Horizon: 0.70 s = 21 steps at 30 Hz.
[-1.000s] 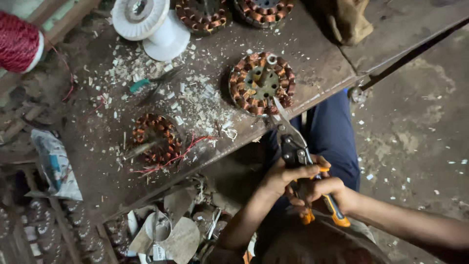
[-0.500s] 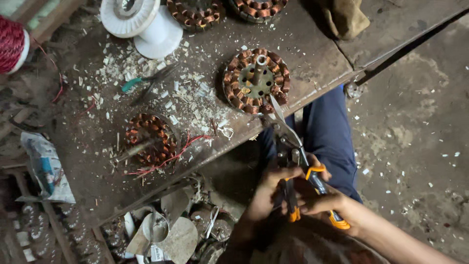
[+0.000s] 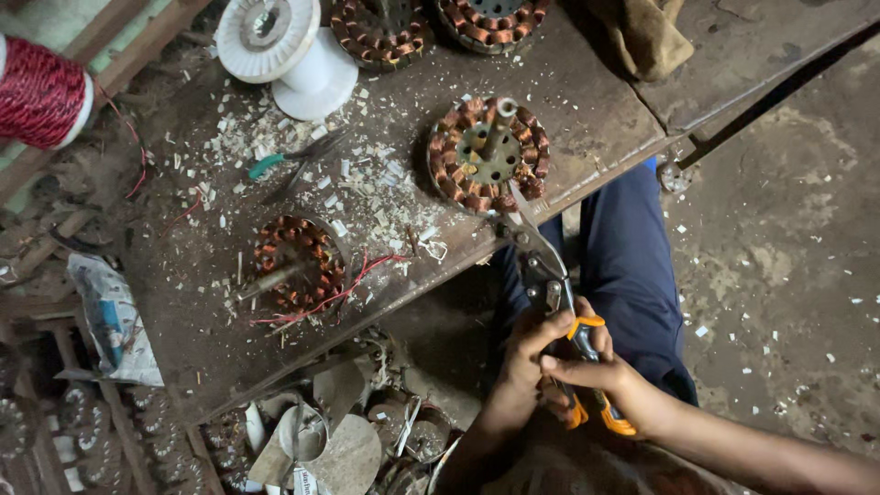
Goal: The person uses pliers to trim and adjust copper windings on circular stator components placed on a workbench. The person repeatedly repositions the stator and uses the pliers to cut or bend small wire ends, with debris accumulating on the table.
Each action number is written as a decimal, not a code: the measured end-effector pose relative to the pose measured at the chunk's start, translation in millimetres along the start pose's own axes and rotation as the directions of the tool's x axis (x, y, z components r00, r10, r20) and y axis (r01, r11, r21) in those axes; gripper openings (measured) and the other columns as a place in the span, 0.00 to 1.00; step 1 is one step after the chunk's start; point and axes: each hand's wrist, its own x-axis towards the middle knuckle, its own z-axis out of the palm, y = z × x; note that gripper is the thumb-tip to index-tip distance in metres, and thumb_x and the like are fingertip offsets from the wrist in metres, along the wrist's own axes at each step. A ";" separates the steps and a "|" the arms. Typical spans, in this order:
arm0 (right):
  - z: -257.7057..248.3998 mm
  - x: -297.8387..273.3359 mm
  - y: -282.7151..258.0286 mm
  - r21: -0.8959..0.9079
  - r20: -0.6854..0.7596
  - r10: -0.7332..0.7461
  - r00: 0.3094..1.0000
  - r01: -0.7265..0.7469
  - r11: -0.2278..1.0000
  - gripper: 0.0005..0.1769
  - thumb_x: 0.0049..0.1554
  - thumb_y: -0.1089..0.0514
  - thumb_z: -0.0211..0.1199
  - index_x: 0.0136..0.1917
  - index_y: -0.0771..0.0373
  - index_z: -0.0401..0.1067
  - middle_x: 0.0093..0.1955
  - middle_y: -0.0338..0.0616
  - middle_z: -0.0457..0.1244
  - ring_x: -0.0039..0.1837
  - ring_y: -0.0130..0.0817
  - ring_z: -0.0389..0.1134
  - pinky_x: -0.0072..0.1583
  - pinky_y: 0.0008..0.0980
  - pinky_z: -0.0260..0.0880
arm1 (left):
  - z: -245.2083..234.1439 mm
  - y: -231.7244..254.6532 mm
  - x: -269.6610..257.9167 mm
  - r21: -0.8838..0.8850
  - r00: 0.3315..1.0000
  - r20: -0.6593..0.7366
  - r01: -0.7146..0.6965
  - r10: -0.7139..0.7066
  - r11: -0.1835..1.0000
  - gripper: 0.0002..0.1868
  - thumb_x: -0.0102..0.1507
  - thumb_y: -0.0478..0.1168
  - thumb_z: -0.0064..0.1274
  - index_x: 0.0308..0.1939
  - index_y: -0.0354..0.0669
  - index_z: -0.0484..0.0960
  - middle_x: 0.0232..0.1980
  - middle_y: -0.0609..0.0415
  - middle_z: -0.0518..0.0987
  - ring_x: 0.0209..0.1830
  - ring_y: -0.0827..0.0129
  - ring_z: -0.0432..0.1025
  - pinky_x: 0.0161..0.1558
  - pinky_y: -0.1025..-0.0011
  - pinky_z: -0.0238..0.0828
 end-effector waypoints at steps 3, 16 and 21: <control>-4.4 7.5 11.2 0.014 0.048 -0.029 0.998 0.028 1.000 0.11 0.58 0.55 0.66 0.49 0.60 0.66 0.32 0.47 0.62 0.32 0.38 0.66 0.36 0.35 0.64 | -2.6 -8.5 1.3 -0.035 0.999 -0.039 -0.001 0.000 0.999 0.18 0.72 0.48 0.47 0.54 0.36 0.73 0.38 0.46 0.76 0.43 0.57 0.73 0.50 0.60 0.70; -4.4 1.0 -13.9 0.078 0.124 0.181 0.976 -0.192 0.978 0.16 0.47 0.57 0.60 0.48 0.66 0.74 0.40 0.48 0.68 0.44 0.40 0.70 0.50 0.38 0.71 | 6.4 9.4 1.4 -0.149 0.999 -0.043 0.020 -0.027 0.989 0.19 0.66 0.45 0.59 0.57 0.38 0.77 0.43 0.46 0.81 0.45 0.58 0.76 0.49 0.61 0.74; -16.7 18.1 8.3 0.106 0.174 0.128 0.976 -0.148 0.983 0.10 0.49 0.58 0.62 0.39 0.69 0.71 0.35 0.48 0.63 0.39 0.38 0.66 0.44 0.35 0.65 | 9.6 11.7 6.1 0.116 0.992 -0.094 -0.078 0.089 0.990 0.15 0.68 0.42 0.58 0.53 0.37 0.78 0.40 0.47 0.80 0.40 0.60 0.76 0.46 0.62 0.74</control>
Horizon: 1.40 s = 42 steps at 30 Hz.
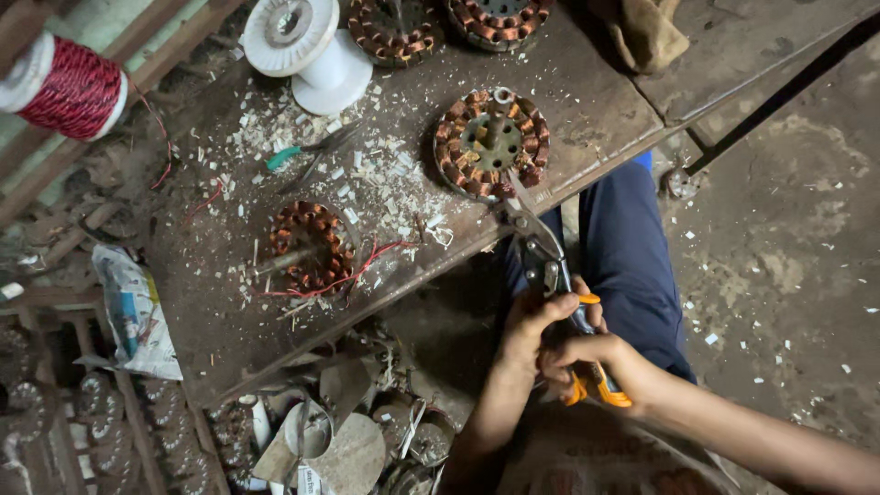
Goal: The person uses pliers to trim and adjust copper windings on circular stator components placed on a workbench. The person repeatedly repositions the stator and uses the pliers to cut or bend small wire ends, with debris accumulating on the table.
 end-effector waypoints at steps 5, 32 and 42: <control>0.5 7.2 9.3 -0.033 -0.141 -0.055 0.988 0.051 0.998 0.09 0.49 0.57 0.63 0.38 0.65 0.71 0.29 0.43 0.58 0.29 0.34 0.59 0.33 0.32 0.55 | -1.5 -11.4 -2.8 -0.030 0.998 -0.023 -0.057 0.056 0.998 0.15 0.70 0.44 0.57 0.50 0.34 0.78 0.37 0.46 0.79 0.39 0.60 0.76 0.45 0.62 0.75; -6.8 20.1 -17.5 0.037 0.528 -0.035 0.848 0.018 0.999 0.42 0.31 0.67 0.61 0.62 0.64 0.62 0.48 0.48 0.62 0.51 0.39 0.66 0.57 0.36 0.67 | -36.6 182.9 146.3 0.918 0.709 0.396 -0.288 0.583 -0.273 0.18 0.74 0.41 0.38 0.60 0.44 0.83 0.63 0.48 0.82 0.65 0.56 0.76 0.69 0.57 0.72; -57.6 77.6 9.6 -0.023 0.433 -0.283 0.856 0.324 0.946 0.26 0.40 0.70 0.65 0.53 0.68 0.67 0.38 0.45 0.62 0.37 0.31 0.62 0.39 0.31 0.60 | -26.5 186.8 148.9 0.955 0.774 0.296 -0.241 0.559 -0.172 0.19 0.69 0.38 0.38 0.59 0.46 0.82 0.63 0.49 0.82 0.54 0.59 0.79 0.61 0.63 0.77</control>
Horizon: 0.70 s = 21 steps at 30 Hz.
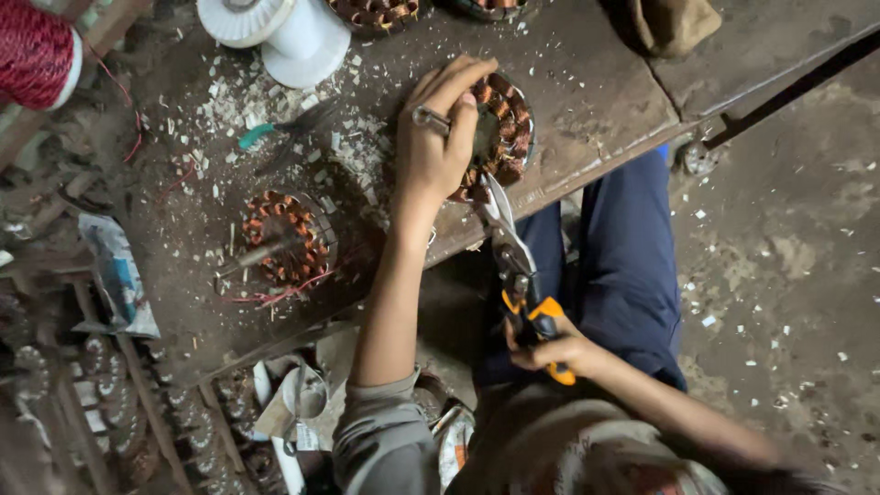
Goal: The person uses pliers to trim and adjust copper windings on circular stator components placed on a workbench. The person repeatedly repositions the stator and uses the pliers to cut or bend small wire ends, with debris accumulating on the table.
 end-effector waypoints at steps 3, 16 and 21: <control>-8.5 15.9 5.9 -0.274 -0.027 -0.167 0.986 0.154 0.949 0.16 0.46 0.68 0.67 0.48 0.72 0.69 0.37 0.45 0.63 0.38 0.32 0.63 0.42 0.32 0.63 | -5.6 3.0 -5.1 0.011 0.996 -0.033 -0.082 0.082 0.997 0.18 0.71 0.36 0.40 0.60 0.45 0.83 0.63 0.47 0.82 0.63 0.55 0.76 0.68 0.61 0.72; 30.0 -53.2 -28.1 -0.595 -0.257 -0.216 0.942 0.022 0.803 0.38 0.36 0.69 0.64 0.63 0.65 0.66 0.50 0.43 0.65 0.52 0.32 0.65 0.54 0.30 0.67 | -19.9 56.7 -7.1 0.020 0.967 -0.081 0.245 -0.243 0.969 0.20 0.70 0.48 0.50 0.62 0.43 0.79 0.59 0.45 0.82 0.59 0.59 0.78 0.59 0.66 0.74; 42.4 -62.8 -39.7 -0.818 -0.254 -0.415 0.874 0.035 0.575 0.51 0.34 0.71 0.66 0.73 0.66 0.60 0.61 0.42 0.65 0.62 0.30 0.62 0.63 0.28 0.59 | -23.9 118.5 -93.5 -0.118 0.845 -0.508 0.123 -0.167 0.985 0.25 0.73 0.44 0.55 0.71 0.37 0.71 0.71 0.46 0.75 0.72 0.59 0.72 0.73 0.60 0.72</control>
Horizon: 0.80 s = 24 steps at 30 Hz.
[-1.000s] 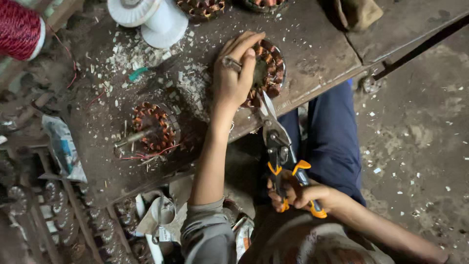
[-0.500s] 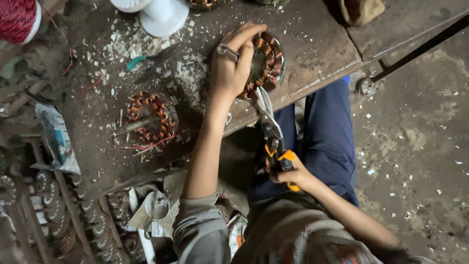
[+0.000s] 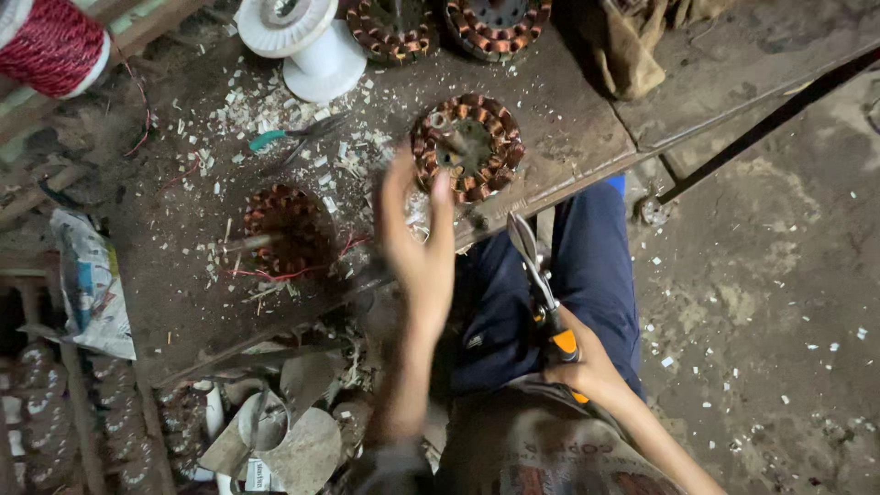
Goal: The person uses pliers to trim and adjust copper windings on circular stator components placed on a workbench. The person repeatedly repositions the stator and uses the pliers to cut or bend small wire ends, with debris accumulating on the table.
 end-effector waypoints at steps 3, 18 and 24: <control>1.6 3.9 -7.9 -0.031 -0.010 0.082 0.997 -0.082 0.996 0.49 0.34 0.70 0.67 0.72 0.65 0.63 0.56 0.41 0.67 0.57 0.29 0.65 0.59 0.29 0.64 | -9.1 6.5 -87.1 -0.451 0.936 0.310 0.298 -0.166 0.841 0.33 0.62 0.37 0.62 0.68 0.34 0.66 0.62 0.48 0.74 0.59 0.66 0.71 0.62 0.65 0.69; -5.9 -1.4 9.0 -0.259 -0.167 -0.070 0.983 0.024 0.966 0.27 0.46 0.65 0.68 0.60 0.67 0.70 0.47 0.43 0.70 0.50 0.26 0.68 0.54 0.31 0.70 | 63.0 -16.7 -169.7 -0.594 0.798 0.459 0.603 -0.391 0.533 0.18 0.63 0.33 0.63 0.50 0.39 0.69 0.42 0.57 0.79 0.41 0.79 0.74 0.46 0.77 0.73; -28.4 2.7 5.8 -0.261 -0.108 0.028 0.994 -0.056 0.964 0.27 0.47 0.59 0.76 0.59 0.65 0.74 0.51 0.44 0.73 0.53 0.31 0.71 0.58 0.33 0.70 | 73.8 -28.1 -148.0 -0.474 0.744 0.601 0.627 -0.294 0.618 0.16 0.65 0.35 0.67 0.46 0.35 0.73 0.37 0.56 0.75 0.34 0.78 0.69 0.37 0.76 0.67</control>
